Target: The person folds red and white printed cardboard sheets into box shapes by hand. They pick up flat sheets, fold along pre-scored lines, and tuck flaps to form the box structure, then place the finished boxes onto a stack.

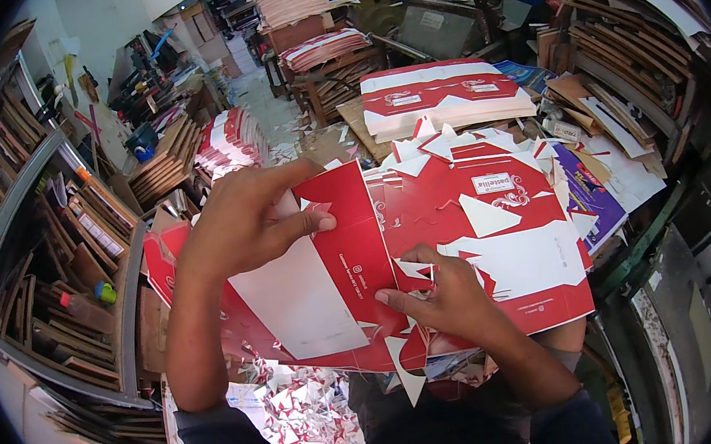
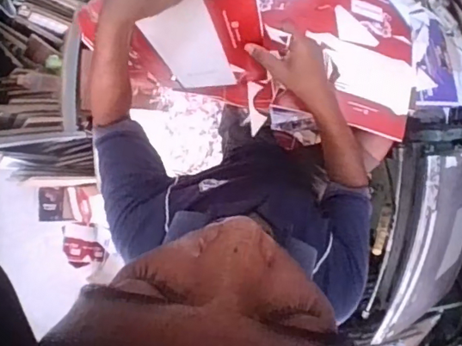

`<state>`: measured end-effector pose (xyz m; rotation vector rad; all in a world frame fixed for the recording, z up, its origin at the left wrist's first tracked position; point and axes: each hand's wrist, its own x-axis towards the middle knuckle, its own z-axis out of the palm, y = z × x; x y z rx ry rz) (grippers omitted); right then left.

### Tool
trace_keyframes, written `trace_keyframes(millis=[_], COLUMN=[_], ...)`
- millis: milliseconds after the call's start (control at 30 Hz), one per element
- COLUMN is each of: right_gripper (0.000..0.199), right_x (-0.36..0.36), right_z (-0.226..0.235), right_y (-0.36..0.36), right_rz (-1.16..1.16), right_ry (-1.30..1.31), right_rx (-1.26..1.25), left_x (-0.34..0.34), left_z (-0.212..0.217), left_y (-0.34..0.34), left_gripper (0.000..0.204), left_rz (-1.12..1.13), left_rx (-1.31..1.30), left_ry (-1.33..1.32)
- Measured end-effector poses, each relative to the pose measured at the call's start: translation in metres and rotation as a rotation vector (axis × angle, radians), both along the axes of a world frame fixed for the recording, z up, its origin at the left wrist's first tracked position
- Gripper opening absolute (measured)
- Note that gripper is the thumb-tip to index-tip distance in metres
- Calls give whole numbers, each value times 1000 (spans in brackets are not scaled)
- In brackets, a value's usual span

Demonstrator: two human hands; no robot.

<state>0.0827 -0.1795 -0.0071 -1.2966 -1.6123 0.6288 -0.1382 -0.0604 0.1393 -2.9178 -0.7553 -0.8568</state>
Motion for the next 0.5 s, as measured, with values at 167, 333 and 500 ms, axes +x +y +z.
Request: trace_keyframes(millis=[167, 333, 500], right_gripper=[41, 32, 33], right_x=[14, 16, 36], right_z=[-9, -47, -60], right_y=[3, -1, 8], right_rz=[268, 229, -104], right_ry=[37, 627, 614], right_rx=[-181, -298, -334], left_x=[5, -3, -33], left_z=[-4, -13, 3], left_y=[-4, 11, 8], left_gripper=[46, 51, 50], left_rz=[115, 41, 183], left_rx=[-79, -67, -164], left_ry=[73, 230, 275])
